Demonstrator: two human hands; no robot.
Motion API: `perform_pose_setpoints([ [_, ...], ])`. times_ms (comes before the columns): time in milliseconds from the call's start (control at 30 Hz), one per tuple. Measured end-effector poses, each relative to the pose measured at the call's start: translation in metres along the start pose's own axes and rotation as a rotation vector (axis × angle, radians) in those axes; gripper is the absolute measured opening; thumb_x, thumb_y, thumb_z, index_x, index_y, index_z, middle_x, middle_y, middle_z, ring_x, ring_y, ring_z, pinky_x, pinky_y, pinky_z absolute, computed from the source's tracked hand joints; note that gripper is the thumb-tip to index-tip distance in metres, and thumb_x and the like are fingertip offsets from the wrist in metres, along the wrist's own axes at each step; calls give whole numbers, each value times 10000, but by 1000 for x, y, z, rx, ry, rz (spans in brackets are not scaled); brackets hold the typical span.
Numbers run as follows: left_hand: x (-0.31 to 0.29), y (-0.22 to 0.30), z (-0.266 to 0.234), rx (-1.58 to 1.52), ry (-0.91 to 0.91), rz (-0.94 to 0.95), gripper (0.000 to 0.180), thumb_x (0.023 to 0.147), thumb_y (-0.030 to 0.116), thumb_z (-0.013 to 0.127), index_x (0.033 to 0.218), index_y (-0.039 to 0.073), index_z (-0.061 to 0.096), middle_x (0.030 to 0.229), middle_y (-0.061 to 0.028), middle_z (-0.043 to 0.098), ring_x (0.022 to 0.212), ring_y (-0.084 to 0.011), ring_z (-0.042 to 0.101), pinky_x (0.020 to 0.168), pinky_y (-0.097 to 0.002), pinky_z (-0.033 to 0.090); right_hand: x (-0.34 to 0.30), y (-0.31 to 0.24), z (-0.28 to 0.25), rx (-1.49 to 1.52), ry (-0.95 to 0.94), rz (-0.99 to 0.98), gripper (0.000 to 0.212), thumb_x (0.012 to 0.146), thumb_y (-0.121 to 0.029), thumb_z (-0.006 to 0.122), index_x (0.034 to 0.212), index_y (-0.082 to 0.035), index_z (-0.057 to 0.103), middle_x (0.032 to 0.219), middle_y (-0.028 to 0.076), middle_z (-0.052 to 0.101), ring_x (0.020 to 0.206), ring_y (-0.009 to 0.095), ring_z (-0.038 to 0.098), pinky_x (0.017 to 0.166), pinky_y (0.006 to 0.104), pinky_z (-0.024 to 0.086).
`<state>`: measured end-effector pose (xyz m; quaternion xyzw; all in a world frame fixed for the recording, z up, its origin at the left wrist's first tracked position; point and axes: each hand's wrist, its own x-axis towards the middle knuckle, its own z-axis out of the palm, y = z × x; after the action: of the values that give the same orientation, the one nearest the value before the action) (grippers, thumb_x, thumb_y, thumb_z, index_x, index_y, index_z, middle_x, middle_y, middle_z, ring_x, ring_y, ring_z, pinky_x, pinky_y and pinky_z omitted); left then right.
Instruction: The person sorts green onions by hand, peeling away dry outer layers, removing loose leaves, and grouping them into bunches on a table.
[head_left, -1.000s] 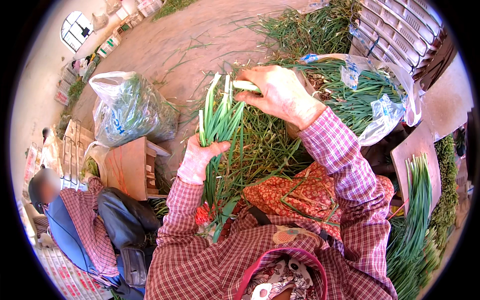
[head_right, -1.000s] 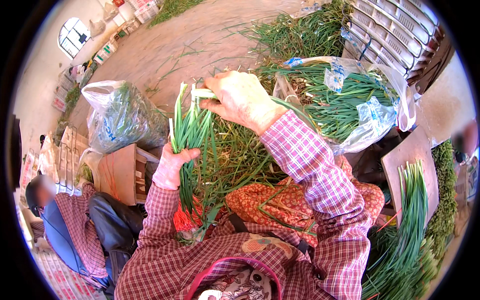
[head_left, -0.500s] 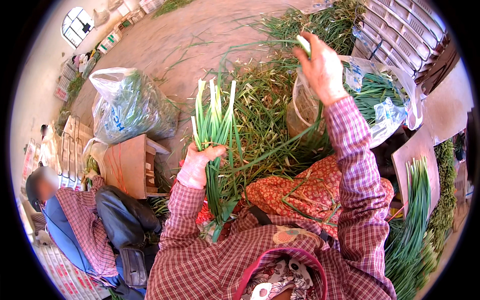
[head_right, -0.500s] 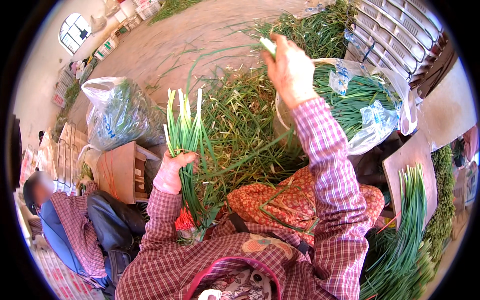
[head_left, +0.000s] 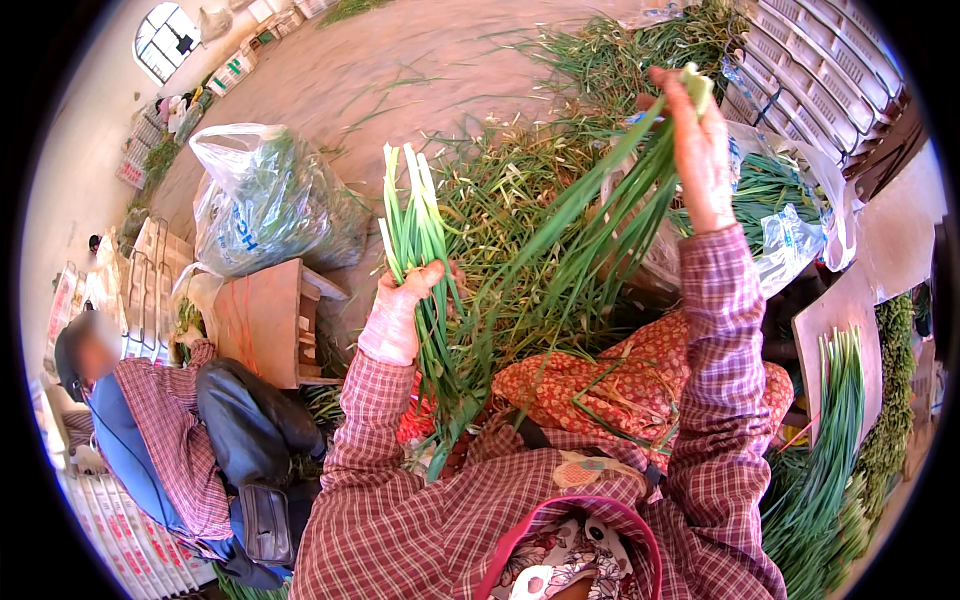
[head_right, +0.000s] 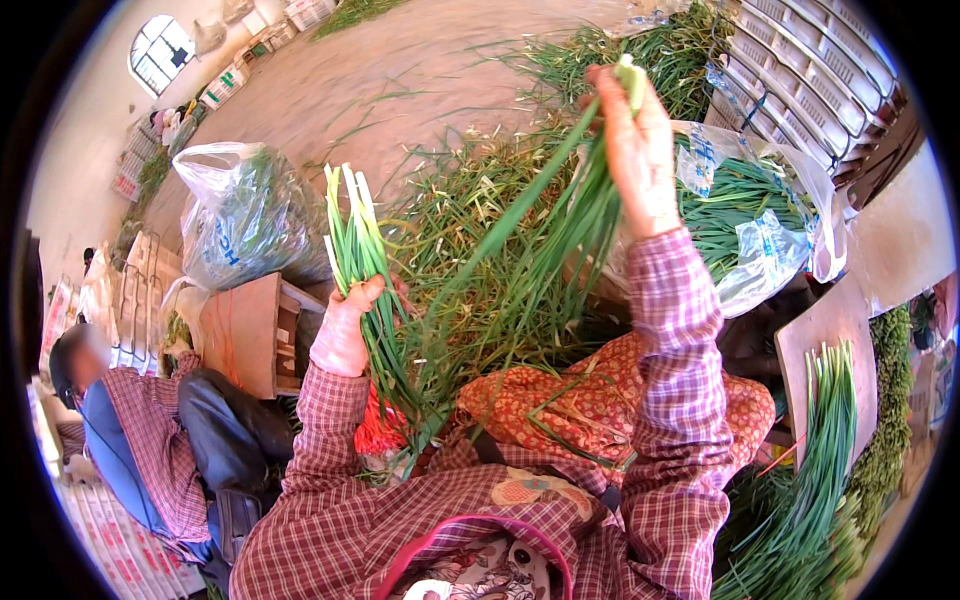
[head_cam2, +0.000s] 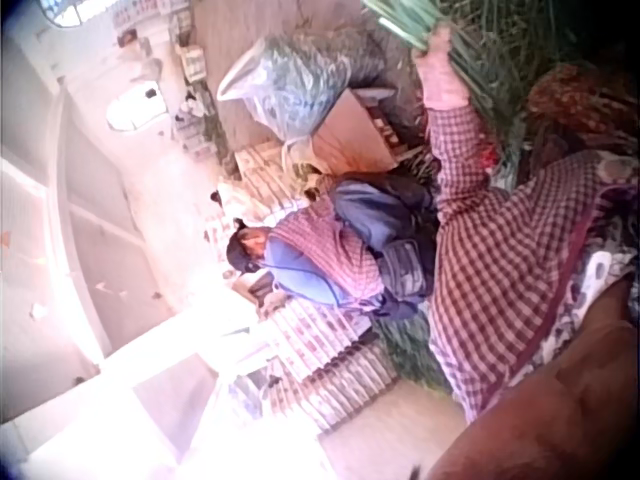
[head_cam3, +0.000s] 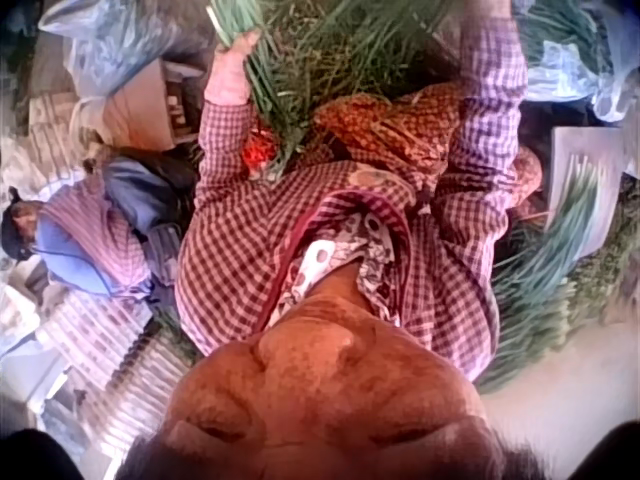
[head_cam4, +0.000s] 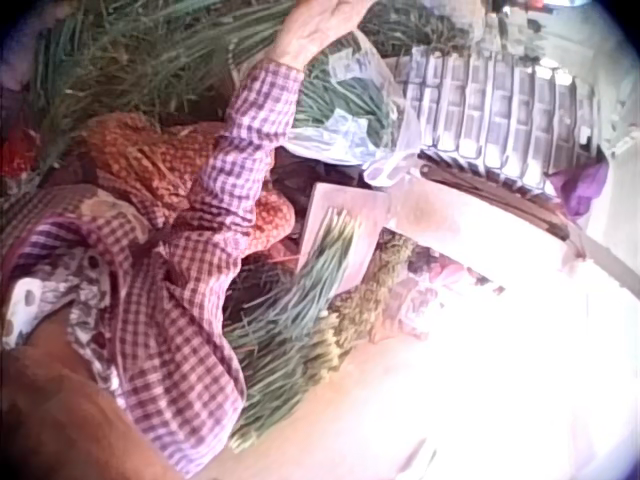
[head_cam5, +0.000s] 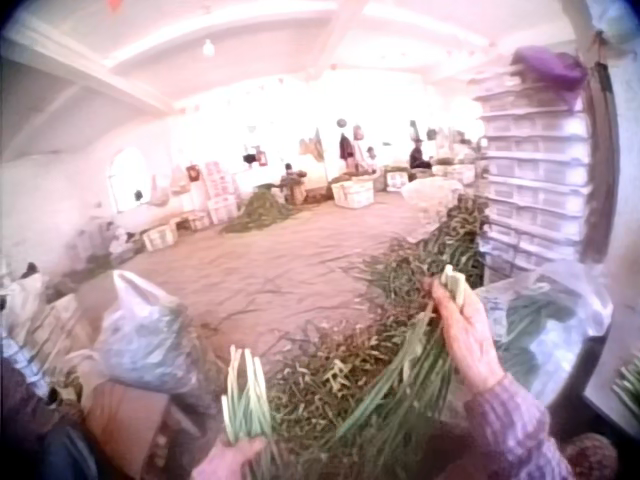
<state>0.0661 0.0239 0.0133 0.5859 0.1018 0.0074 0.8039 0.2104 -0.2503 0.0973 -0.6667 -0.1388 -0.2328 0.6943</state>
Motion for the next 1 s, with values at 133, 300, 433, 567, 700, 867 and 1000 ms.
perform_pose_setpoints([
  [133, 6, -6, -4, 19, 25, 21, 258, 767, 202, 669, 977, 69, 599, 830, -58, 628, 683, -144, 596, 571, -268, 470, -25, -28, 22, -223, -221, 36, 179, 894, -202, 543, 1011, -68, 566, 772, 41, 618, 613, 111, 562, 555, 247, 475],
  [300, 9, -4, 14, 103, -44, 90, 266, 751, 183, 692, 975, 72, 603, 795, -12, 616, 652, -96, 552, 585, -252, 461, -66, -1, 72, -226, -503, -81, 404, 737, -370, 721, 886, -22, 583, 745, 152, 649, 681, 259, 657, 601, 349, 515],
  [433, 0, 7, 16, 160, -42, 58, 240, 756, 150, 700, 974, 68, 640, 794, 57, 594, 699, -48, 505, 662, -224, 406, -70, 3, 82, -316, -527, -104, 290, 741, -273, 683, 866, -24, 604, 730, 184, 623, 671, 355, 615, 593, 411, 495],
  [567, -3, 9, 20, 136, 1, 34, 260, 737, 163, 707, 970, 70, 640, 788, 58, 593, 683, -44, 489, 651, -219, 393, -60, 7, 71, -480, -426, -290, 187, 743, -220, 658, 820, -54, 618, 695, 154, 602, 629, 341, 604, 570, 402, 496],
  [700, -6, 6, 8, 155, -9, 19, 294, 716, 208, 706, 973, 81, 641, 798, 57, 599, 692, -49, 504, 647, -208, 388, -27, 17, 42, -706, -229, -313, 198, 782, -224, 656, 883, -58, 619, 728, 104, 617, 621, 230, 617, 557, 345, 511],
  [867, -6, -3, 0, 108, -12, 39, 318, 716, 230, 710, 992, 93, 634, 801, 67, 582, 700, -55, 511, 639, -204, 388, -27, 28, 22, -691, -225, -249, 463, 793, -332, 672, 1124, -36, 539, 811, 130, 644, 681, 204, 640, 620, 319, 540],
  [1000, -9, 5, 24, 123, -56, 10, 273, 738, 166, 701, 986, 67, 643, 798, 39, 612, 700, -53, 522, 649, -214, 405, -57, 0, 58, -298, -416, 11, 425, 777, -368, 690, 979, -7, 590, 784, 118, 652, 677, 168, 613, 597, 311, 495],
])
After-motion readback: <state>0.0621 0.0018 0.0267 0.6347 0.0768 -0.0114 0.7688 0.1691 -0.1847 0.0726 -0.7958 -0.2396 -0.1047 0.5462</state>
